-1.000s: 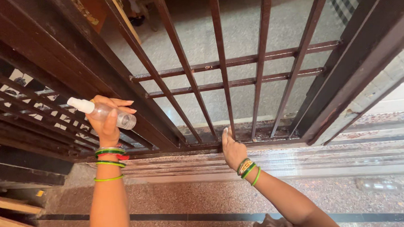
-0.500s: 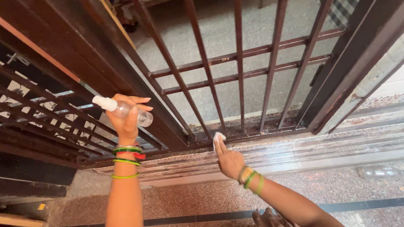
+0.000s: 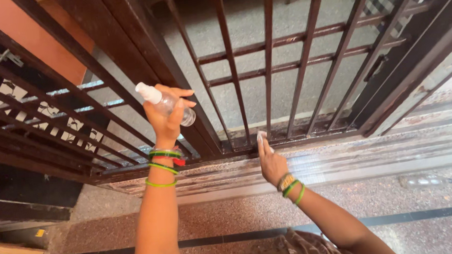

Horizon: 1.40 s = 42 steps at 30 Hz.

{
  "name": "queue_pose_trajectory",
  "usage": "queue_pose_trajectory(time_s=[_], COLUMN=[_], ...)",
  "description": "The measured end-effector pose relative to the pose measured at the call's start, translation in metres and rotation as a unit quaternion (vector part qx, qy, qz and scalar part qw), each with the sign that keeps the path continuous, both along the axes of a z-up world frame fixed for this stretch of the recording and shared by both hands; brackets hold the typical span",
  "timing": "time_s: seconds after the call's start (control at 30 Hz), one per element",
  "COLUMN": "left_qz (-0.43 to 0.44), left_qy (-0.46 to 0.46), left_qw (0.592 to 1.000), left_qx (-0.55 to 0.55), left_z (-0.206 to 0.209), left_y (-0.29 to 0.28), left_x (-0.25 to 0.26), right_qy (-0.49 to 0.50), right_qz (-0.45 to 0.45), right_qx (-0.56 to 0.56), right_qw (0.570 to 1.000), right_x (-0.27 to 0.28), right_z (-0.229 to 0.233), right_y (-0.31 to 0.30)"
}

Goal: The person sprays a clear liquid onto a metal security grille and wipes it with a white cloth. They repeatedly spray and wipe the same lower section of the grille throughout the clip.

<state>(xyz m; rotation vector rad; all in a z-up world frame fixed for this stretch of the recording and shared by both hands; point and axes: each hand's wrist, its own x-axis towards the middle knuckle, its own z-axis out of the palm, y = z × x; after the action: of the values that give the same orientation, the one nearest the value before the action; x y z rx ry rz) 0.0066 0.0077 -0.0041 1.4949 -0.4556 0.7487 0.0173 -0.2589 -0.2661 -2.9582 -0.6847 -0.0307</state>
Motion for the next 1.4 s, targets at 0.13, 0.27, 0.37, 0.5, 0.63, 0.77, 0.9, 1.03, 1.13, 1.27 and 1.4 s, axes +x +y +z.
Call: queue_pose_trajectory(time_s=[0.13,0.27,0.37,0.5,0.63,0.77,0.9,1.03,1.13,1.27,1.4], left_qz=[0.019,0.008,-0.003,-0.006,-0.004,-0.006,-0.007,-0.010,-0.014,-0.006,-0.013], left_qy=[0.010,-0.007,-0.016,-0.014,-0.002,-0.015,-0.017,-0.017,-0.013,-0.007,-0.005], left_qw=[1.000,1.000,1.000,1.000,1.000,1.000,1.000,1.000,1.000,1.000,1.000], left_qx=[0.014,0.015,0.008,0.016,0.023,0.012,0.011,0.012,0.010,0.016,0.016], left_z=[0.003,0.005,0.005,0.006,0.005,0.007,0.007,0.006,0.005,0.004,0.003], left_y=[-0.002,-0.003,-0.003,-0.001,0.001,-0.002,-0.003,-0.001,-0.001,0.001,0.000], left_x=[-0.003,-0.003,-0.002,-0.001,-0.002,-0.004,-0.004,-0.003,-0.002,-0.003,-0.004], right_qy=[-0.099,-0.042,0.090,0.013,-0.039,-0.057,-0.008,-0.064,-0.089,-0.080,-0.007], right_qz=[0.009,-0.005,0.015,0.121,0.087,0.062,0.029,0.036,0.028,0.047,0.092], right_qx=[0.056,0.011,0.043,0.248,0.138,0.106,0.037,0.024,0.043,0.050,0.085], right_qw=[0.994,0.999,0.995,0.961,0.986,0.991,0.999,0.997,0.995,0.994,0.992], right_x=[0.030,0.002,-0.040,-0.063,-0.023,-0.015,-0.040,-0.031,-0.002,-0.003,-0.063], right_z=[-0.016,-0.003,0.025,0.037,0.014,0.010,0.021,0.005,-0.014,-0.015,0.008], right_y=[0.012,0.006,0.000,0.022,0.064,0.072,0.046,0.054,0.071,0.064,0.020])
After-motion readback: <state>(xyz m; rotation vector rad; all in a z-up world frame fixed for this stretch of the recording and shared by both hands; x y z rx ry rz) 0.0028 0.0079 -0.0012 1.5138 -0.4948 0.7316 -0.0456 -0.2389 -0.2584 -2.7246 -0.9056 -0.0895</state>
